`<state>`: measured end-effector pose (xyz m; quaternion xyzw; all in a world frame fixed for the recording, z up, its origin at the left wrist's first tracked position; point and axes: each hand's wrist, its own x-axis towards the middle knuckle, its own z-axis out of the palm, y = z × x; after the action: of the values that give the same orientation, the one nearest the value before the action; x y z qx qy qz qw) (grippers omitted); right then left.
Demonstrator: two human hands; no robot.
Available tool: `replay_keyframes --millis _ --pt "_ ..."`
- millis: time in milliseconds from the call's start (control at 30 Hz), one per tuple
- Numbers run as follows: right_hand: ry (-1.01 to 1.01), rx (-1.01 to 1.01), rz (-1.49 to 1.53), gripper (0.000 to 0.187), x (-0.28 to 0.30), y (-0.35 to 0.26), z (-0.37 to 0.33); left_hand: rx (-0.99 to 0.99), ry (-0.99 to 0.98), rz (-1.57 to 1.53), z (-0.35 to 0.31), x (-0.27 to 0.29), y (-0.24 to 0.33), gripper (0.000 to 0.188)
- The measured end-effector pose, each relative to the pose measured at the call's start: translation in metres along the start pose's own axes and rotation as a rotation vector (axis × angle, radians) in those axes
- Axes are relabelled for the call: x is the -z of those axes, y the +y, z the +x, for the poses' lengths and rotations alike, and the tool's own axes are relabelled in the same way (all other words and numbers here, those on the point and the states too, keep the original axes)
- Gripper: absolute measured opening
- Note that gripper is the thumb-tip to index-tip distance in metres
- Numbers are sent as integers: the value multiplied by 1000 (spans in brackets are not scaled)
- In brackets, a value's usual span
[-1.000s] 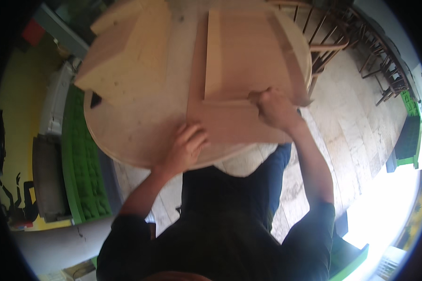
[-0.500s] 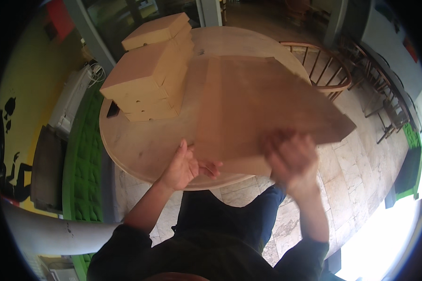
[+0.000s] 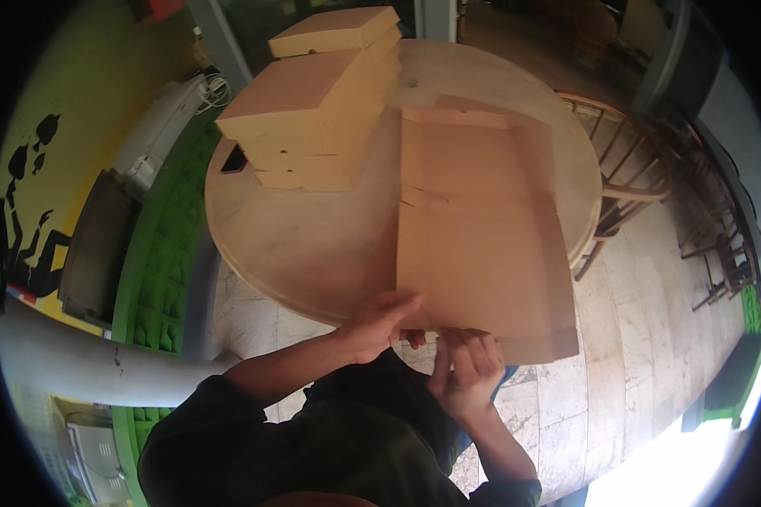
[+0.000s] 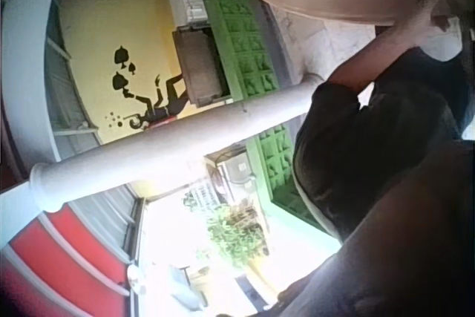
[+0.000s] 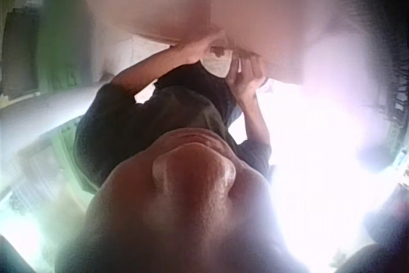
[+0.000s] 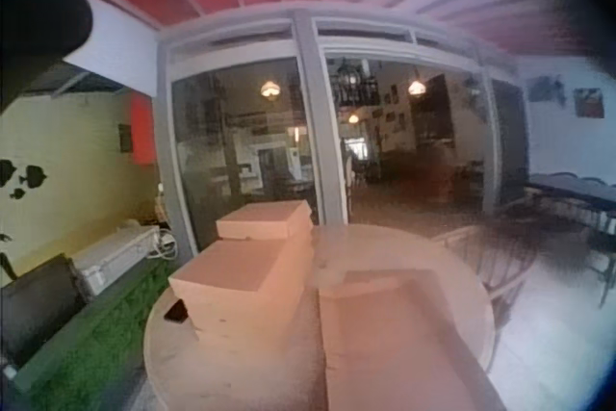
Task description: The person assembles flat-packed cardboard boxes by hand on a round table. They fold the flaps, interlock the tabs, and press the edges to form rectangular boxes, stacking completed units on the table.
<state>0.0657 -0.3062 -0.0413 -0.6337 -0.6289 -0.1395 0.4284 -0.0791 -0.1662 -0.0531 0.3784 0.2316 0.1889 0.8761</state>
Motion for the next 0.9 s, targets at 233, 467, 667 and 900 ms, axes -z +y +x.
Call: replay_keyframes --millis 233,467,667,900 --pt "19 -291 27 31 8 -4 -1 89 133 188 -4 -6 -9 23" --pt "-145 -105 -87 33 13 -9 9 211 14 57 -14 -20 -21 19" --pt "-233 -165 9 34 23 -8 7 213 46 26 -10 -23 -22 19" --pt "-141 -122 4 39 28 -2 1 132 26 -33 -2 -34 -28 22"
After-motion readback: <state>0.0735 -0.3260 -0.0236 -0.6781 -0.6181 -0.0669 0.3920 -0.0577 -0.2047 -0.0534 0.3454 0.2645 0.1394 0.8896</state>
